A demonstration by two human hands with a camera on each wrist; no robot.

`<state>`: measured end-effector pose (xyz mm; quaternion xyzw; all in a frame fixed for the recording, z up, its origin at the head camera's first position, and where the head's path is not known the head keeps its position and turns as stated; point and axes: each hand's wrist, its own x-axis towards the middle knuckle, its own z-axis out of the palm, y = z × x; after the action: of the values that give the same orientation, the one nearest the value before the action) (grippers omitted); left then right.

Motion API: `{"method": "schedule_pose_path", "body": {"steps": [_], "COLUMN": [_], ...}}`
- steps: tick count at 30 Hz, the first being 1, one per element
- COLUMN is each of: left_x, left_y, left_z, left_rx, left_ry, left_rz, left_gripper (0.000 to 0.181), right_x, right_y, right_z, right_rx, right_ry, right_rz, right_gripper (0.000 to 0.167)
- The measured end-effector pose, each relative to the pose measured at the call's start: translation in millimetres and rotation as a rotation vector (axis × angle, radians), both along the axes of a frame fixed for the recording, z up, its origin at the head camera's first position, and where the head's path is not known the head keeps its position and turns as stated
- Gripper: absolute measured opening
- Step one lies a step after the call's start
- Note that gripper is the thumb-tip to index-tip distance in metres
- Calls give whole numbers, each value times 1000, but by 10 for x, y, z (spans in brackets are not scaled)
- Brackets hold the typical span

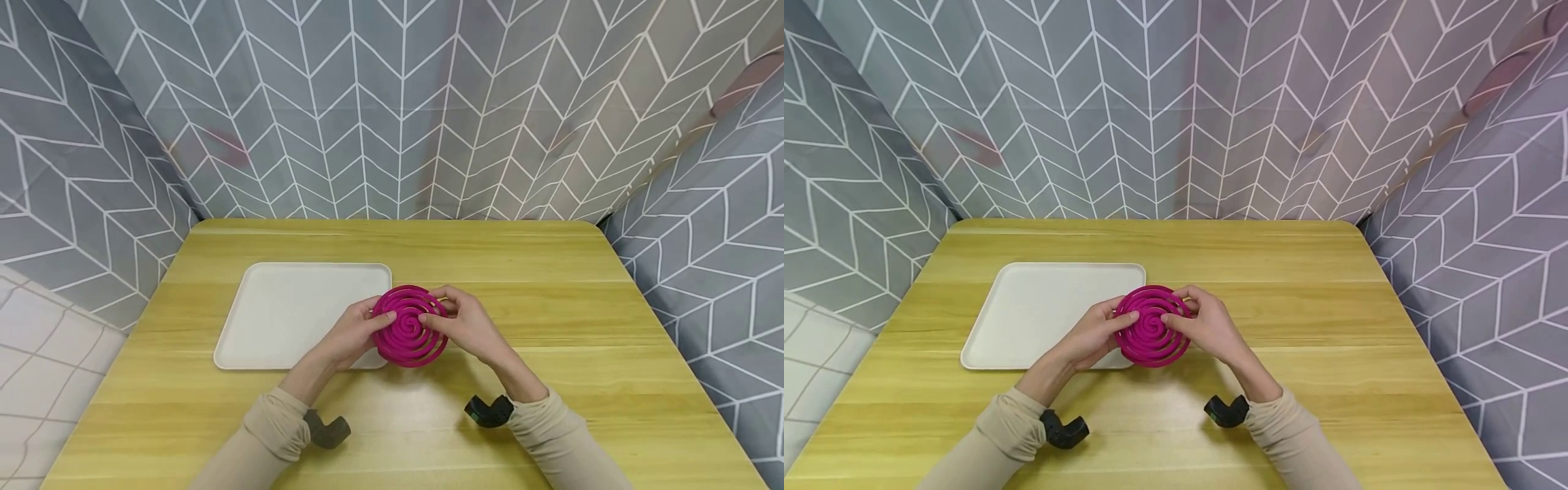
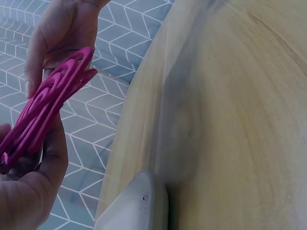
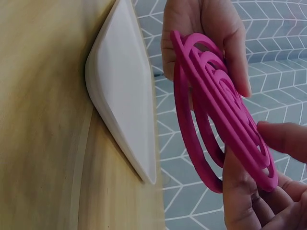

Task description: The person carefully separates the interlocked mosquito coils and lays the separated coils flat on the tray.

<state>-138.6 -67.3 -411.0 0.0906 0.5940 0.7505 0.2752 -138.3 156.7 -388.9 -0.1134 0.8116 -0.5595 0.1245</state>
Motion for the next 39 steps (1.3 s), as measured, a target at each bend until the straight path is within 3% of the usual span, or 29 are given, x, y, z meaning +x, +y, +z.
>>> {"method": "schedule_pose_path", "body": {"steps": [4, 10, 18, 28, 39], "left_x": [-1, 12, -11, -8, 44], "left_y": [-3, -32, -13, -2, -44], "left_z": [-23, -31, 3, -8, -17], "left_rx": [-9, 46, 36, 21, 21], "left_ry": [-5, 27, -17, -16, 16], "left_rz": [-2, -8, 50, 30, 11], "left_gripper": [44, 57, 47, 42, 42], "right_x": [6, 19, 33, 55, 68], "right_y": [-12, -5, 14, 13, -12], "right_z": [20, 27, 66, 56, 14], "right_rx": [12, 25, -2, 104, 57], "right_ry": [16, 29, 35, 32, -5], "right_rz": [0, -22, -3, 26, 44], "right_gripper": [34, 27, 23, 18, 14]}}
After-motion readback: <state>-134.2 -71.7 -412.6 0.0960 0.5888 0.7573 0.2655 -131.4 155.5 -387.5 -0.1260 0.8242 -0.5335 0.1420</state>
